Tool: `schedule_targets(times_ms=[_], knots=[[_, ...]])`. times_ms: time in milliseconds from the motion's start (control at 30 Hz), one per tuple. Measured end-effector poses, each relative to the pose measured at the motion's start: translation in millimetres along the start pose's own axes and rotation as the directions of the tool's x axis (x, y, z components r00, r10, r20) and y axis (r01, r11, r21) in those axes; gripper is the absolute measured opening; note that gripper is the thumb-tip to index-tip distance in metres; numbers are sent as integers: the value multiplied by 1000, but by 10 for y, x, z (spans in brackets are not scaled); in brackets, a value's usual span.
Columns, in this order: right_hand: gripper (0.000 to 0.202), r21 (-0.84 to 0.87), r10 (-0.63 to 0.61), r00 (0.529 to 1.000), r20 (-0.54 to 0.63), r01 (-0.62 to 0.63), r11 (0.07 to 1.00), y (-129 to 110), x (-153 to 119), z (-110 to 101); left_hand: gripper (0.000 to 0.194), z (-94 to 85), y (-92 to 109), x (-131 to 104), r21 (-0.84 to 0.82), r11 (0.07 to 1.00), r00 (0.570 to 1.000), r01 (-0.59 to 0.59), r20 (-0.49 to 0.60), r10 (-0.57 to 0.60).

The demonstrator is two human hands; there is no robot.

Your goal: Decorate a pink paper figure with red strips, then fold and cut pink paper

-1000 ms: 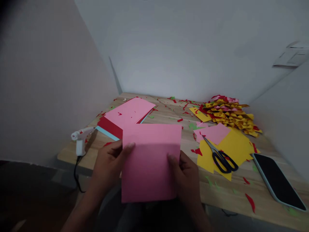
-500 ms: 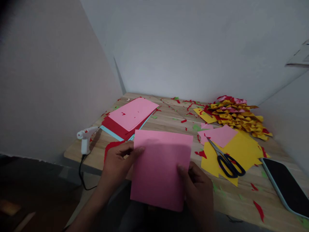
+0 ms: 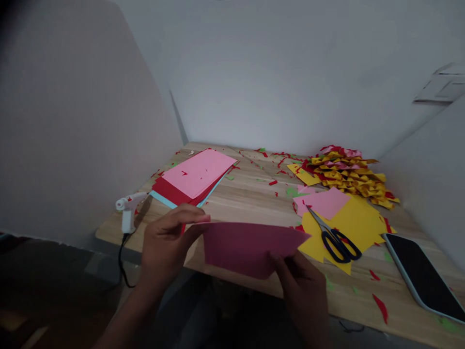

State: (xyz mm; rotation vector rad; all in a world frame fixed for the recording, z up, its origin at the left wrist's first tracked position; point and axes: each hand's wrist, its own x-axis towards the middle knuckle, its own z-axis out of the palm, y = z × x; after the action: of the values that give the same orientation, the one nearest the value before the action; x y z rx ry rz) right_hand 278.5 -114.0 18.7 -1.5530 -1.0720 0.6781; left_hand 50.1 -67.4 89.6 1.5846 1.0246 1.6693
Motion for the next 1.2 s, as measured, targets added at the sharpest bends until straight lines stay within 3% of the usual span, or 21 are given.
schedule_targets(times_ms=[133, 233, 333, 433, 500, 600, 667, 733, 800, 833, 900, 1033, 1133, 1200], knots=[[29, -35, -28, 1000, 2, 28, 999, 23, -6, -43, 24, -28, 117, -56, 18, 988, 985, -153, 80, 151], [20, -29, -219, 976, -6, 219, 975, 28, 54, -84, 19, -36, 148, -99, 35, 962, 958, -271, 111, 266], [14, 0, -427, 904, -19, 427, 904, 13, 132, -132, 13, -24, 170, -121, 52, 931, 927, -361, 129, 352], [15, 62, -455, 889, -57, 458, 887, 11, 172, -153, 9, -27, 199, -108, 86, 909, 905, -408, 169, 390], [15, 102, -454, 889, -57, 457, 883, 51, 182, -134, 16, -64, 177, -100, 151, 884, 878, -442, 277, 391], [14, 44, -513, 859, 11, 512, 858, 228, 217, -54, 31, -183, -26, -147, 303, 816, 815, -492, 491, 309], [18, -89, -556, 822, 121, 567, 819, 412, 267, 8, 37, -273, -283, -234, 384, 783, 800, -488, 556, 226], [29, -197, -581, 740, 339, 659, 726, 587, 324, 47, 34, -336, -572, -358, 441, 746, 786, -498, 593, 174], [36, -261, -546, 668, 506, 722, 640, 689, 359, 62, 31, -358, -805, -498, 464, 718, 722, -518, 687, 77], [38, -299, -521, 659, 542, 731, 614, 702, 363, 68, 31, -356, -883, -566, 480, 710, 705, -514, 708, 31], [42, -385, -474, 685, 553, 715, 584, 663, 345, 98, 34, -337, -955, -683, 515, 704, 690, -489, 723, -49], [42, -540, -309, 728, 612, 670, 509, 503, 319, 290, 43, -321, -901, -814, 580, 680, 685, -449, 712, -155], [48, -645, -201, 765, 612, 630, 432, 461, 422, 477, 51, -313, -832, -783, 590, 676, 651, -442, 730, -211], [49, -675, -197, 782, 592, 614, 409, 469, 523, 570, 47, -234, -818, -683, 598, 681, 631, -422, 733, -254]])
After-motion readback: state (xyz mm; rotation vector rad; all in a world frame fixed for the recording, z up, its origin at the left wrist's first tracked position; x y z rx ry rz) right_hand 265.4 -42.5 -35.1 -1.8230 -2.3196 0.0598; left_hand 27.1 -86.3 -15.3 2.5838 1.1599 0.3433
